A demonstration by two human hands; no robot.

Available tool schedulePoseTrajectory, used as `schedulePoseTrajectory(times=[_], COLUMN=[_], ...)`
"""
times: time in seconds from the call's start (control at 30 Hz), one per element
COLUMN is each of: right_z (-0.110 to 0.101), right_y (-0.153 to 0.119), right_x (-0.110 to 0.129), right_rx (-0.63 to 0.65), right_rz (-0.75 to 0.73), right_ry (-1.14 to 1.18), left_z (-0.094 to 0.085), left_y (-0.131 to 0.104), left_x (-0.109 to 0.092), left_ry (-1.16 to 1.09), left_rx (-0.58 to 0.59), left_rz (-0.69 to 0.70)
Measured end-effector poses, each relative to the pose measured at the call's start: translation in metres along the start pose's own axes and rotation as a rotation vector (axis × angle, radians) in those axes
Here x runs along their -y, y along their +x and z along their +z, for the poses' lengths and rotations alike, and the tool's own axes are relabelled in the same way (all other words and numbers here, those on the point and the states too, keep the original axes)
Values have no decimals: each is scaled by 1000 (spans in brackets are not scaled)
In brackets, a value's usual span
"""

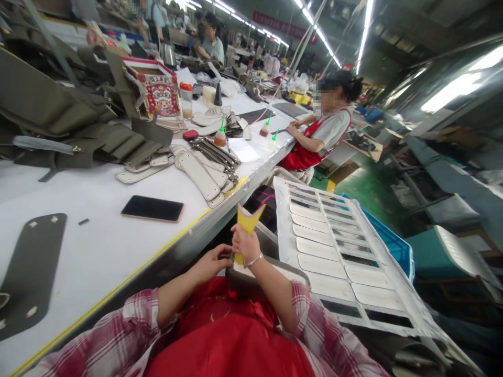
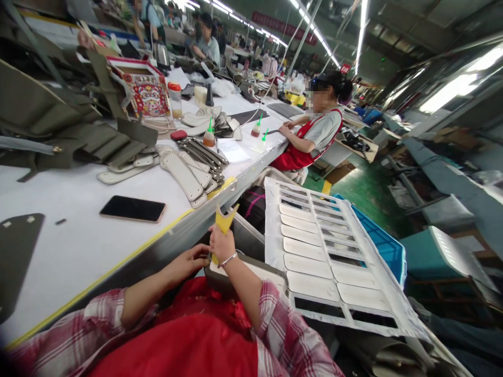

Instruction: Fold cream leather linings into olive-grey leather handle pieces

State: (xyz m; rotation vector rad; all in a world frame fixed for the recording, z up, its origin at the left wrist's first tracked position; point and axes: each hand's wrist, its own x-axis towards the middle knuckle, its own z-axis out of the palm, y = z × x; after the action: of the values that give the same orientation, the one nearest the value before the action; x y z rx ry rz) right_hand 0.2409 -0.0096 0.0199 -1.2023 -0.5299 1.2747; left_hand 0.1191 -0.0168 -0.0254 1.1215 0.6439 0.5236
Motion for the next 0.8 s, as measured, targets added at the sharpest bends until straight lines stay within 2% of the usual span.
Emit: schedulePoseTrajectory(times=[0.17,0.37,0.5,0.7,0.77,0.8], right_z=[-1,9,4,1,-1,-2], right_y=[-27,-33,-39,-55,-55,-54], right_x=[5,-7,-19,-17,-12,-10], right_rx=[-81,-96,-87,127,189,211], right_rz=[-128,-172,-291,-662,-655,-598], right_ry=[107,51,-200,-804,-832,-797], left_z=[-4,-3,-3,6,8,7], left_y=[-13,-13,-13,-15,-15,-15], left_x=[1,-5,-3,2,1,0], left_ry=[-113,-66,-38,-10,12,26], left_rx=[68,104,76,-55,-44,-33], left_rz=[4,31,46,65,83,98])
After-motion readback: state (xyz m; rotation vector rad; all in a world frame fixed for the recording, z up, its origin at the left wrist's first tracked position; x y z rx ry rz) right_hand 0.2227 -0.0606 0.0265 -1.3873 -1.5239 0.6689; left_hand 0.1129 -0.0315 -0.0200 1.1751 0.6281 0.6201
